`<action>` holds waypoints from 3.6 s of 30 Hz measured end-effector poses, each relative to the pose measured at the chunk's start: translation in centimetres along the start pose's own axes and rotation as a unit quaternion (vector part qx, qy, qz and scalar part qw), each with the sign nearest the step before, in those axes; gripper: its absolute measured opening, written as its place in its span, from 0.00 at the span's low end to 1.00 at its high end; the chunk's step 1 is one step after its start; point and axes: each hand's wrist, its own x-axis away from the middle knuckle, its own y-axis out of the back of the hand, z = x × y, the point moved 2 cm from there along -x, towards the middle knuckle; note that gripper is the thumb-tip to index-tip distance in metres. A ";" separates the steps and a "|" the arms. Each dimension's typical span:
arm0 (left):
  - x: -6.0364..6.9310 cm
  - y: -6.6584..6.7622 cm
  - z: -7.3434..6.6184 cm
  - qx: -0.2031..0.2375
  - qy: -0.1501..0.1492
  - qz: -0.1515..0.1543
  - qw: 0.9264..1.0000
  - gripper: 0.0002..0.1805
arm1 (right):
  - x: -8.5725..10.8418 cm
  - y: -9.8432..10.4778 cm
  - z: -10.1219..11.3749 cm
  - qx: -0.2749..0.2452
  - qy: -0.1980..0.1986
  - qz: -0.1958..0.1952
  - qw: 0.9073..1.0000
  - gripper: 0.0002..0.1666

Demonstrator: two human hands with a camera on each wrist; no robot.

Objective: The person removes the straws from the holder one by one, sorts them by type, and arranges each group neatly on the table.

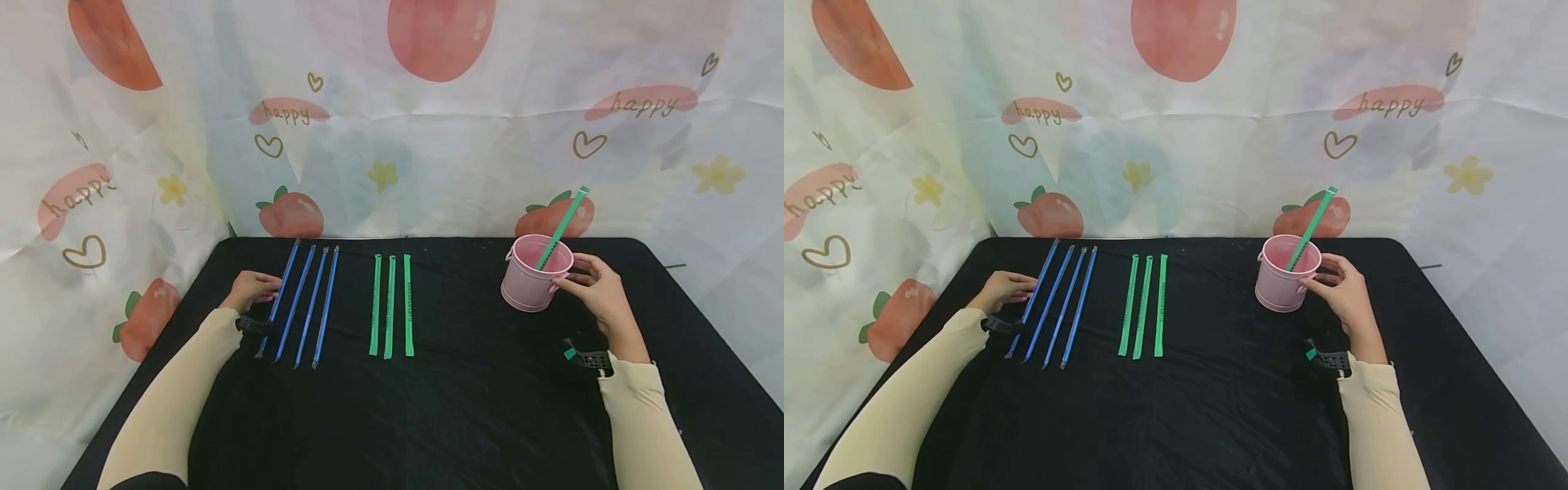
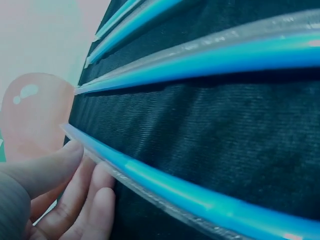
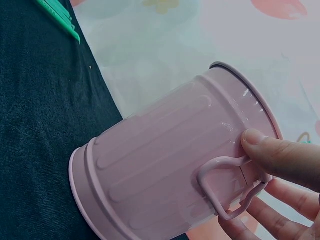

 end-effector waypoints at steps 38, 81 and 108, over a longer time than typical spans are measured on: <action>3.0 -0.2 -5.3 0.001 -0.196 0.061 0.979 0.26 | 1.1 -0.3 -0.8 -0.004 0.013 0.008 1.000 0.36; 1.5 -15.0 -19.9 0.096 -0.270 0.170 0.943 0.21 | 0.0 0.1 0.4 -0.025 0.017 -0.004 1.000 0.35; 0.8 -24.9 -24.6 0.070 -0.296 0.198 0.932 0.21 | 0.1 0.1 0.1 -0.012 0.015 0.000 1.000 0.38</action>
